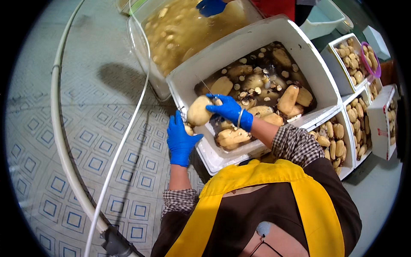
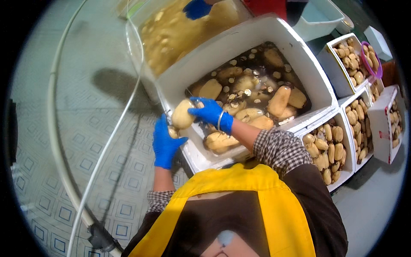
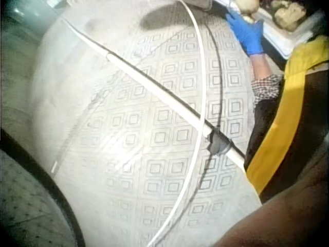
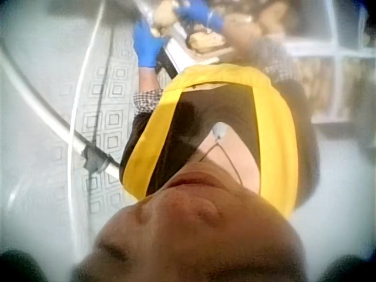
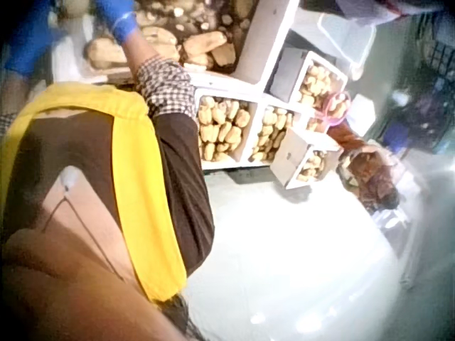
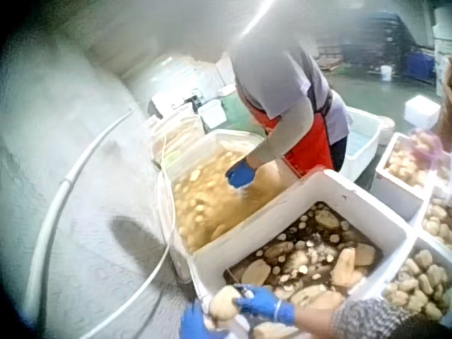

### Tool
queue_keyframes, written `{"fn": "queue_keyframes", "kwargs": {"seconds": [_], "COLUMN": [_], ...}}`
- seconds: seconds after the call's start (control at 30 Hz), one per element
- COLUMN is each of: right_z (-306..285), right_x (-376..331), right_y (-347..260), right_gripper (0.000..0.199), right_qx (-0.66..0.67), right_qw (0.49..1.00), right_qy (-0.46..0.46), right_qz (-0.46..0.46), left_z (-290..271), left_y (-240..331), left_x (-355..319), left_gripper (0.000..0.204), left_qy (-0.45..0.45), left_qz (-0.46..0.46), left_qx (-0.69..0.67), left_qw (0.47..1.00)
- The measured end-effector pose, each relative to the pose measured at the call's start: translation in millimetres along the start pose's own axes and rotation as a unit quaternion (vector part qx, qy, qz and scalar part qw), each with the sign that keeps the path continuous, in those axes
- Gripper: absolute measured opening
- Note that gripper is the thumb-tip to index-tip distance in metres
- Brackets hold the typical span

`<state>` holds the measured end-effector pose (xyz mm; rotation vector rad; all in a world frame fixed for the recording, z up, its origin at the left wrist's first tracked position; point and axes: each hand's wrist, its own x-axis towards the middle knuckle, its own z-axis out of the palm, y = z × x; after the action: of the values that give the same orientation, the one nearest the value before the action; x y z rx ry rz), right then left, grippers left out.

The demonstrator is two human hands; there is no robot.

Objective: The person peels lotus roots with a knife over a bin of water, places the peeled items into another container, and then moves the crates.

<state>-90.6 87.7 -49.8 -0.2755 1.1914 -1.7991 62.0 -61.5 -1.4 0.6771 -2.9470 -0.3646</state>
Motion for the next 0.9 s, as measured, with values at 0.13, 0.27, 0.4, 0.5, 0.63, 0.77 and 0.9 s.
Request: {"fn": "queue_keyframes", "kwargs": {"seconds": [0.13, 0.27, 0.4, 0.5, 0.63, 0.77, 0.9], "right_z": [14, 29, 19, 29, 37, 42, 48], "right_x": [18, -16, -38, -36, -27, -26, -20], "right_y": [4, -23, 1, -9, -6, -15, -10], "right_gripper": [0.041, 0.031, 0.023, 0.023, 0.022, 0.021, 0.021], "right_qx": [-0.238, -0.485, -0.522, -0.445, -0.433, -0.436, -0.421], "right_qw": [0.954, 0.865, 0.848, 0.884, 0.885, 0.882, 0.884], "right_qy": [0.053, -0.033, -0.088, -0.097, -0.093, -0.115, -0.103], "right_qz": [-0.175, -0.123, -0.018, 0.105, 0.142, 0.135, 0.174], "left_z": [-3, 12, 6, -2, 4, 15, 10], "left_y": [-8, -5, 6, 6, -7, -24, -23], "left_x": [-19, -33, -24, -23, -22, -22, -22], "left_gripper": [0.068, 0.057, 0.064, 0.066, 0.064, 0.062, 0.06], "left_qy": [-0.043, 0.035, 0.005, -0.024, -0.03, -0.029, -0.047], "left_qz": [-0.173, -0.199, -0.185, -0.19, -0.199, -0.173, -0.201], "left_qx": [-0.245, -0.215, -0.172, -0.135, -0.182, -0.28, -0.253], "left_qw": [0.953, 0.955, 0.968, 0.972, 0.962, 0.944, 0.945]}}
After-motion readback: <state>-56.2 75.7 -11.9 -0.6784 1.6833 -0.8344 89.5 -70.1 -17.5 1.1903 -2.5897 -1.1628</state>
